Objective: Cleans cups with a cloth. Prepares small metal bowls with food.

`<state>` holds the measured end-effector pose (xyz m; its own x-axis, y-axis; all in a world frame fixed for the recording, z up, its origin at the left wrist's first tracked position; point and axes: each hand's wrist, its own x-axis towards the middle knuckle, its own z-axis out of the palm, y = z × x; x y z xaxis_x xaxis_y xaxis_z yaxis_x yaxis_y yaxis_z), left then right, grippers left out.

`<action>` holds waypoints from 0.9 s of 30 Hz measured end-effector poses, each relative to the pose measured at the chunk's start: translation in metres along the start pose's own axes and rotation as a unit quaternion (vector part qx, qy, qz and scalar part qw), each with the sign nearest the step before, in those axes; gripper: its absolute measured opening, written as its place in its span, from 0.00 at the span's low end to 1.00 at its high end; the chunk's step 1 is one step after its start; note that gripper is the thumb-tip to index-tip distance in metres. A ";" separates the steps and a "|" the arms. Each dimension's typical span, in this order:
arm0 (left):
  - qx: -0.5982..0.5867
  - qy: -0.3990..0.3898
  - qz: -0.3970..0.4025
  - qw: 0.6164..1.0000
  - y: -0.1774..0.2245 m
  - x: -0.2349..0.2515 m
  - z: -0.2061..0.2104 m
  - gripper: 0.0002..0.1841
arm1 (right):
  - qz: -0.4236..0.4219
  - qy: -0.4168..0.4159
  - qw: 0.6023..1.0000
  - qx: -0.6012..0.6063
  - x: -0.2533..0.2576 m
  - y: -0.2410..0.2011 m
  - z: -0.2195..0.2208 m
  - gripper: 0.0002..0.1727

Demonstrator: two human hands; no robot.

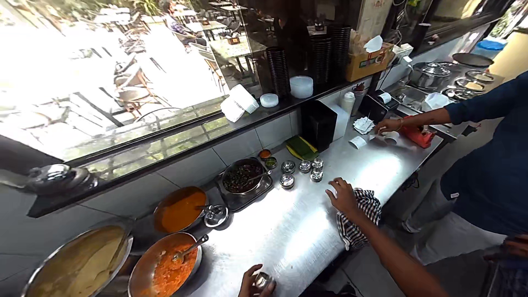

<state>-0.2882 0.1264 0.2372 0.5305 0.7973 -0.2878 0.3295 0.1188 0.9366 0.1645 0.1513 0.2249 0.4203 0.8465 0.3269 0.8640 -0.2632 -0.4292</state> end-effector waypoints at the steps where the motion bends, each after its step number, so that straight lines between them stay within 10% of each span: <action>1: -0.027 0.049 0.017 0.998 0.006 -0.001 0.011 0.44 | -0.016 -0.044 0.998 0.037 0.021 -0.003 0.005 0.27; 5: -0.099 0.199 0.077 0.972 0.021 -0.008 0.059 0.43 | -0.064 -0.149 0.987 0.008 0.098 0.001 0.047 0.45; 10: -0.113 0.233 0.057 0.964 0.010 -0.046 0.086 0.39 | -0.038 -0.113 0.990 -0.072 0.103 -0.018 0.103 0.35; 15: -0.085 0.318 0.060 0.942 -0.041 -0.074 0.042 0.34 | 0.023 -0.020 0.998 -0.049 0.001 -0.079 0.127 0.31; 20: 0.137 0.345 0.081 0.925 -0.081 -0.057 -0.031 0.21 | -0.268 -0.121 0.956 0.006 -0.130 -0.170 0.149 0.23; 23: 0.300 0.282 0.057 0.910 -0.096 -0.028 -0.069 0.20 | -0.375 -0.172 0.911 0.018 -0.130 -0.218 0.168 0.22; 27: 0.371 0.205 0.075 0.903 -0.102 0.021 -0.099 0.20 | -0.277 -0.175 0.944 0.032 -0.097 -0.263 0.174 0.23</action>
<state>-0.3882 0.1899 0.1557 0.3297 0.9413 0.0722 0.7907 -0.3171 0.5236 -0.1520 0.2191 0.1601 -0.2184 0.9501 0.2225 0.9013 0.2838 -0.3273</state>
